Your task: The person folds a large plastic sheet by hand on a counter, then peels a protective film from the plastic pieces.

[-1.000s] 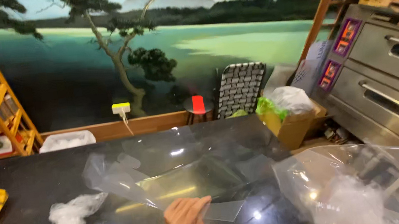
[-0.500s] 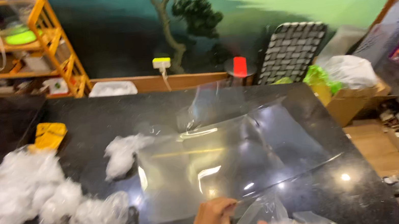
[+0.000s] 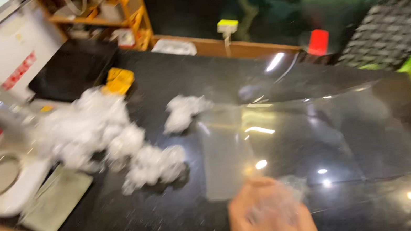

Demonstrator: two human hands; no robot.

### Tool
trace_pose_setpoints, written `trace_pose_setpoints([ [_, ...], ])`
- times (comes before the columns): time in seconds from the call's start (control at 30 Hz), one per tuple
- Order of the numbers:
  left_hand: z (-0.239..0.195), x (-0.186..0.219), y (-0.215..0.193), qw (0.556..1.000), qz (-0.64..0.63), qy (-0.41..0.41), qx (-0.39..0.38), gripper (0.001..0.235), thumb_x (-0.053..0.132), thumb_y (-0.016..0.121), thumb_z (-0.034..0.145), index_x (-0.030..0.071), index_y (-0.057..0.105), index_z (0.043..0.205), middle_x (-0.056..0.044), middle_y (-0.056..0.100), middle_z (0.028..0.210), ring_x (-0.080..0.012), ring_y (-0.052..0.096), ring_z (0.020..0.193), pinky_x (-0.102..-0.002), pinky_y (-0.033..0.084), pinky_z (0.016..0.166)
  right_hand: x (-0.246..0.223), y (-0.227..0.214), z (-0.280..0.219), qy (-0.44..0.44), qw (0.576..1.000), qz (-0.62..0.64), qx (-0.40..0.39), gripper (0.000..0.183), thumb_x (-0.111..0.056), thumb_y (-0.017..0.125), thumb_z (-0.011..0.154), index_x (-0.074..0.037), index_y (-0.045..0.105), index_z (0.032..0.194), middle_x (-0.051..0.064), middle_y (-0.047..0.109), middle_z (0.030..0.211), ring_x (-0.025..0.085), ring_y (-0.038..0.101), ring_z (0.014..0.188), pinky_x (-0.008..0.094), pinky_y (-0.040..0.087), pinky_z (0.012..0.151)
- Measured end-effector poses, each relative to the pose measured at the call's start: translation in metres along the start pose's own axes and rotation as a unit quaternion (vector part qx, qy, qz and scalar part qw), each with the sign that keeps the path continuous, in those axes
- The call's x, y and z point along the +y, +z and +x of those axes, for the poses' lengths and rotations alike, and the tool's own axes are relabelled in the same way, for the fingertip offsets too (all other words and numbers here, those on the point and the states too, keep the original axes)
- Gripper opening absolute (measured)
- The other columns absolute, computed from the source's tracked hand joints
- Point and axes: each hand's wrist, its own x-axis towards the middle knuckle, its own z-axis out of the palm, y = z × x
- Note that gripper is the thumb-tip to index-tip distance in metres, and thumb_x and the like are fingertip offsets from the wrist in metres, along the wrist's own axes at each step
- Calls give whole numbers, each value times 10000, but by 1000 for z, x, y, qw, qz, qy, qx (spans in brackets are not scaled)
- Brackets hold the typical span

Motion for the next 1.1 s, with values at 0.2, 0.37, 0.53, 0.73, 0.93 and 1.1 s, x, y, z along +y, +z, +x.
trace_pose_setpoints([
  [0.2,31,-53,-54,735,-280,-345,512,212,67,764,1038,-80,903,1102,-192,819,897,-318,739,795,-439,586,741,-87,65,-2,-293,954,33,-61,665,-21,868,870,-52,710,1515,82,682,1592,179,727,1426,321,611,1138],
  [0.37,7,-38,1,781,-465,-315,273,501,179,669,1047,21,725,1519,-204,804,1444,-281,759,1246,-386,587,1114,-93,71,36,-387,917,-95,6,557,-217,514,1103,23,536,1606,191,576,1600,295,588,1530,423,440,1306],
  [0.53,3,33,-12,982,126,-88,105,704,465,579,1109,91,491,1699,-218,399,1772,-390,425,1632,-529,336,1330,-88,52,84,-203,971,47,117,292,-196,643,1115,-170,703,1399,54,767,1224,159,692,1010,305,535,876],
  [0.73,15,26,-26,941,292,128,114,391,260,702,996,127,729,1363,-289,640,1545,-528,663,1434,-619,549,1254,-55,56,88,133,948,287,44,244,-259,701,1082,-174,765,1301,135,764,1069,270,714,915,452,583,800],
  [0.93,20,-81,-113,921,272,257,107,242,147,598,1012,97,676,789,-80,670,826,-273,625,737,-415,558,695,-25,32,50,30,945,183,-271,500,-127,694,1006,-45,619,1494,96,637,1526,218,673,1358,386,545,1108],
  [1.1,68,-75,-214,829,420,222,295,648,-98,721,1104,75,371,587,-72,358,521,-167,272,477,-411,205,501,21,-65,61,-354,776,-477,-213,1244,-1088,518,805,-368,365,1809,63,342,1881,321,406,1667,572,360,1236],
])
